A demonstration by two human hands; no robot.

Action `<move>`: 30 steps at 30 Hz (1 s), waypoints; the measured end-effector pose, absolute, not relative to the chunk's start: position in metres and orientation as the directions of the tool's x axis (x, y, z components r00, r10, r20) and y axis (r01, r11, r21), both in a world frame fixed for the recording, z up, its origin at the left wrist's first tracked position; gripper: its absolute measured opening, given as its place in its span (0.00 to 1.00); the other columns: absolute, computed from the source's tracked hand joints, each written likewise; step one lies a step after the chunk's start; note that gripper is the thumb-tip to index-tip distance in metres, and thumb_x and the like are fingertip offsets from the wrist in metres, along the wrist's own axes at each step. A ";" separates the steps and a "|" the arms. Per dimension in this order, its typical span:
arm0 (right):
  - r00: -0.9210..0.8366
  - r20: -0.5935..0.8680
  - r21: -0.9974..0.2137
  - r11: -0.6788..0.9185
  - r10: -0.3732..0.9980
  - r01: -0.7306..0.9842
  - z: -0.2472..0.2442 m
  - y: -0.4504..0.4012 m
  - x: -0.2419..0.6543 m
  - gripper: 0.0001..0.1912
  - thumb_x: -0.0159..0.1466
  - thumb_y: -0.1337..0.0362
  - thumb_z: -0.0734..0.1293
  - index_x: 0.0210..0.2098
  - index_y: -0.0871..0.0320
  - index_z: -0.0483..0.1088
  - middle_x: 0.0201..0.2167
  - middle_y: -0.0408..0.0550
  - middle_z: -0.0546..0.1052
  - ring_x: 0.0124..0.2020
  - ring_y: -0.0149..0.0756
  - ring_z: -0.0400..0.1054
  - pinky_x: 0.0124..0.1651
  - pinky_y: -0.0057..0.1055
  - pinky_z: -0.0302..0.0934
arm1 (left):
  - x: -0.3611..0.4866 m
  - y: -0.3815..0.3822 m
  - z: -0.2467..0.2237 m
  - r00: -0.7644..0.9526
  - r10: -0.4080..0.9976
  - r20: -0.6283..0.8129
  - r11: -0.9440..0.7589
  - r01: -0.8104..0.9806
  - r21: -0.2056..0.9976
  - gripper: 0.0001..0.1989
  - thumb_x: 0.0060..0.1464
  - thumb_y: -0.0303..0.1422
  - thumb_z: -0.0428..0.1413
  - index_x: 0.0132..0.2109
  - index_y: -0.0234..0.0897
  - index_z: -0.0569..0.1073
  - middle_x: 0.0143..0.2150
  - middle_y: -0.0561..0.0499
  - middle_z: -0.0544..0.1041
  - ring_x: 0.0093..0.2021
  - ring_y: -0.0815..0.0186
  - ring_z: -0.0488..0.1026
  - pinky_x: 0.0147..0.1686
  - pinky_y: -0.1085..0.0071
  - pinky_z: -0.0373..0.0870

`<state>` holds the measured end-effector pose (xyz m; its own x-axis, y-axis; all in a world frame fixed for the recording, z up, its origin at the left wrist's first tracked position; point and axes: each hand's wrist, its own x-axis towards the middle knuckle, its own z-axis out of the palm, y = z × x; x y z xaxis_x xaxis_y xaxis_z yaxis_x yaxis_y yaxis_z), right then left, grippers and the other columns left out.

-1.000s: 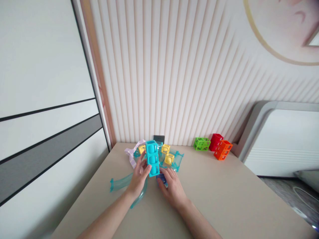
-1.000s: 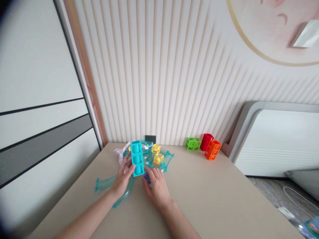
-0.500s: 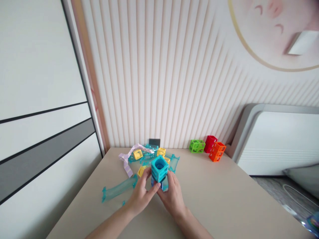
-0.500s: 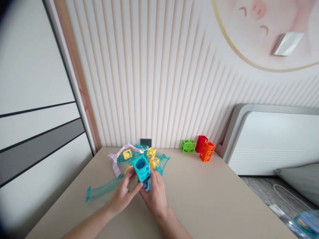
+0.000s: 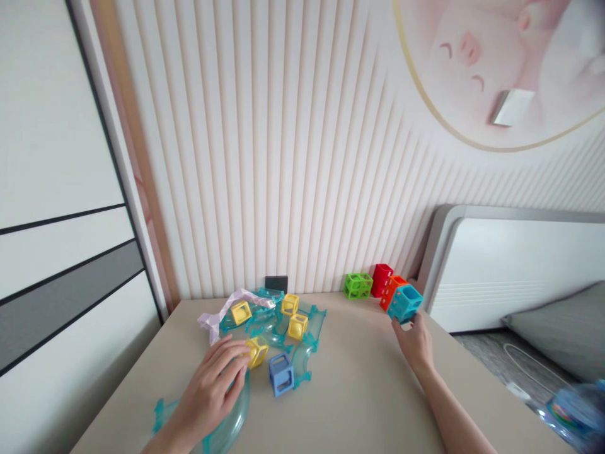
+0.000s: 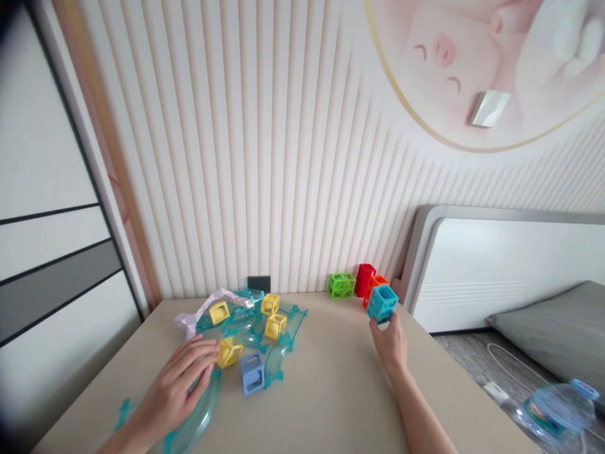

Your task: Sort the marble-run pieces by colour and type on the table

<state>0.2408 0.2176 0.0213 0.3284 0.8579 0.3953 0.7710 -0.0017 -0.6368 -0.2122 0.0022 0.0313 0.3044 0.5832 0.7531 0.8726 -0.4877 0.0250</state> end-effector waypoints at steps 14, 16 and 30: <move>0.418 0.142 -0.492 -0.303 0.897 0.816 -0.002 0.236 0.297 0.29 0.59 0.48 0.60 0.52 0.62 0.68 0.42 0.63 0.81 0.44 0.56 0.77 0.41 0.41 0.67 | -0.217 0.004 0.019 0.248 0.626 0.739 -0.478 0.871 0.113 0.12 0.62 0.24 0.53 0.49 0.41 0.75 0.44 0.49 0.80 0.49 0.63 0.78 0.60 0.61 0.71; 0.420 0.135 -0.482 -0.311 0.898 0.819 -0.004 0.236 0.298 0.30 0.60 0.48 0.60 0.53 0.63 0.68 0.43 0.63 0.80 0.45 0.56 0.76 0.43 0.42 0.68 | -0.216 0.003 0.020 0.238 0.629 0.740 -0.472 0.873 0.120 0.12 0.62 0.24 0.53 0.49 0.41 0.75 0.44 0.50 0.80 0.49 0.63 0.78 0.60 0.61 0.71; 0.437 0.172 -0.473 -0.315 0.883 0.823 -0.006 0.219 0.290 0.32 0.62 0.50 0.60 0.58 0.65 0.65 0.49 0.68 0.78 0.50 0.61 0.75 0.47 0.48 0.68 | -0.212 0.003 0.023 0.272 0.628 0.729 -0.488 0.868 0.096 0.13 0.63 0.24 0.53 0.51 0.41 0.74 0.44 0.49 0.81 0.48 0.63 0.78 0.59 0.61 0.72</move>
<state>0.2898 0.2192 -0.0060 0.4371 0.8828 0.1719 0.8227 -0.3153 -0.4730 -0.2117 0.0032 0.0227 0.2720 0.6276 0.7295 0.8677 -0.4877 0.0961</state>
